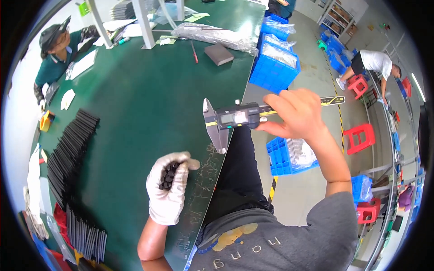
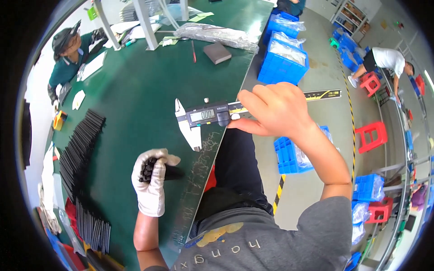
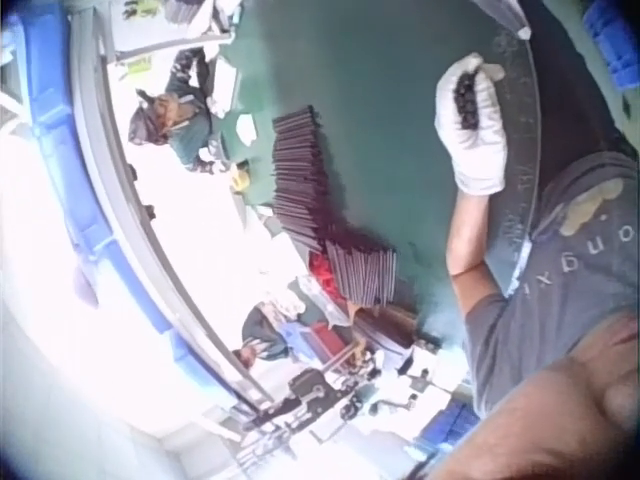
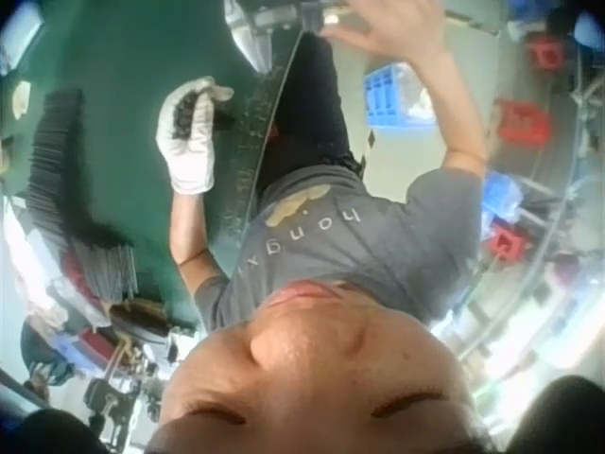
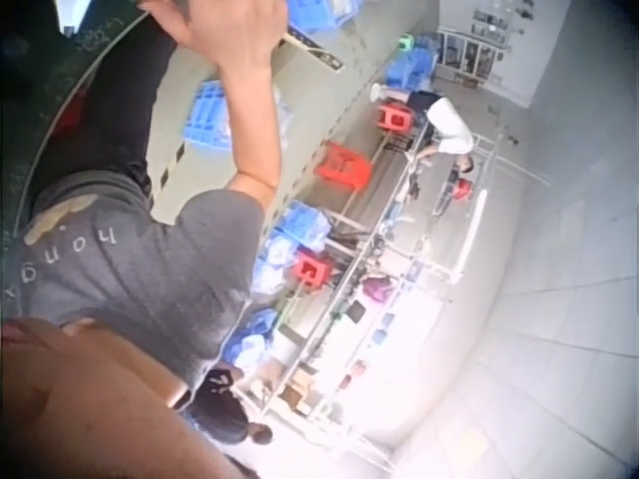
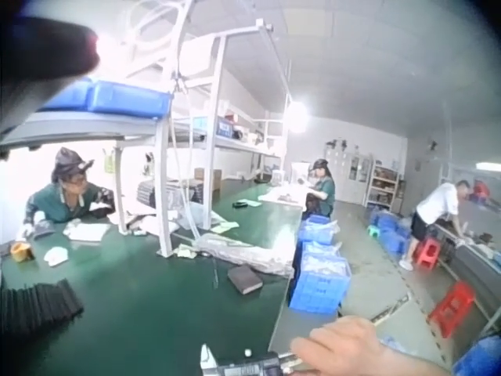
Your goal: Use a digital caliper to measure the dimensions of small black cylindrical components in an industrial setting.
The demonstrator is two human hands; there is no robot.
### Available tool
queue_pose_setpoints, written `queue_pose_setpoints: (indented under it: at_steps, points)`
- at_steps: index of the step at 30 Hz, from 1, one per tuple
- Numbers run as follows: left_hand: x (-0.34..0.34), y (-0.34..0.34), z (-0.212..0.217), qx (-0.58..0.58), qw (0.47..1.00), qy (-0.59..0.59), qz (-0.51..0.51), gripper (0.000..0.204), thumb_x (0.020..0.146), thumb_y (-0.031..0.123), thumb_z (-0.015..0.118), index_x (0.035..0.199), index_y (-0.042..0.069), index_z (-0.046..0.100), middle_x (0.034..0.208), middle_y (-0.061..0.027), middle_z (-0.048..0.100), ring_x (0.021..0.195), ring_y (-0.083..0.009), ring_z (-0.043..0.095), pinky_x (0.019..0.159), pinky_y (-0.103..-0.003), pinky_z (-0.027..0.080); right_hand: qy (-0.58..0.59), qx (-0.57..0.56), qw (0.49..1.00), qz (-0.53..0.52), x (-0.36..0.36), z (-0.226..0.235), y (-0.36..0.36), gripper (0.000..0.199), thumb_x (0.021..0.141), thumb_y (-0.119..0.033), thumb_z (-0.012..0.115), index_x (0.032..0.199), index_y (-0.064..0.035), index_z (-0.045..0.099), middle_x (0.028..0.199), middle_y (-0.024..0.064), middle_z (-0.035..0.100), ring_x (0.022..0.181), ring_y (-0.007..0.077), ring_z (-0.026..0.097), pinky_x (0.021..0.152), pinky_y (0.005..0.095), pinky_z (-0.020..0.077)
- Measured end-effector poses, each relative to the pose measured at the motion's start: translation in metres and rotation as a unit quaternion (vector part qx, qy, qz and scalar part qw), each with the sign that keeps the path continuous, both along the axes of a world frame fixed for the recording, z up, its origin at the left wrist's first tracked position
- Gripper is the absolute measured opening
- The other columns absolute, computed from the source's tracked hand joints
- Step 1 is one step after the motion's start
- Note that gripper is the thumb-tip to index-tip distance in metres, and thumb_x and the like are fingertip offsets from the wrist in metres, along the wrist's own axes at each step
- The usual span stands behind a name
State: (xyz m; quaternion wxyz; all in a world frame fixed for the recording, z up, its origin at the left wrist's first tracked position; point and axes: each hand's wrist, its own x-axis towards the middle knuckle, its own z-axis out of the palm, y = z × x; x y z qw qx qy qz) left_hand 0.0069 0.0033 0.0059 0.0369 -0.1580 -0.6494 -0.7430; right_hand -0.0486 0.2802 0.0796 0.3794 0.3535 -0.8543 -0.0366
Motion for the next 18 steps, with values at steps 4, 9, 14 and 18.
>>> queue_pose_setpoints:
  at_steps: [4,9,14,18]
  points:
    - [-0.003,0.008,0.001,-0.004,0.999,0.042,-0.006,0.016,0.088,-0.001,0.053,0.105,-0.001,0.053,0.091,-0.0108,0.064,0.084,-0.0139,0.061,0.078,-0.026,0.048,0.001,-0.062,0.997,0.040,0.001,-0.002,-0.007,0.041,0.062,-0.045,0.073,0.079,-0.0092,0.060,0.057,0.0011,0.043,0.044,0.0172,0.044,0.041,0.0288,0.0320]
    - [0.000,0.006,0.000,0.000,1.000,0.028,-0.005,0.017,0.085,-0.003,0.058,0.101,-0.001,0.057,0.089,-0.0104,0.064,0.084,-0.0155,0.063,0.075,-0.027,0.050,-0.071,-0.159,0.985,0.020,0.010,-0.009,-0.034,0.037,0.063,-0.035,0.076,0.081,-0.0069,0.060,0.064,0.0029,0.052,0.048,0.0191,0.049,0.044,0.0285,0.0368]
    - [0.002,0.010,-0.004,0.010,0.997,0.069,0.027,0.022,0.080,-0.006,0.062,0.100,0.000,0.060,0.087,-0.0102,0.064,0.078,-0.0148,0.064,0.071,-0.025,0.051,-0.188,-0.185,0.965,0.016,0.019,-0.009,-0.049,0.031,0.067,-0.020,0.072,0.089,-0.0029,0.058,0.067,0.0070,0.054,0.052,0.0235,0.054,0.045,0.0302,0.0395]
    - [0.003,0.010,-0.005,-0.001,0.995,0.089,0.042,0.026,0.078,-0.008,0.064,0.102,0.000,0.060,0.086,-0.0098,0.064,0.076,-0.0143,0.064,0.069,-0.025,0.051,-0.238,-0.189,0.952,0.016,0.028,-0.009,-0.054,0.029,0.068,-0.016,0.069,0.091,-0.0027,0.057,0.068,0.0080,0.055,0.053,0.0251,0.055,0.045,0.0308,0.0402]
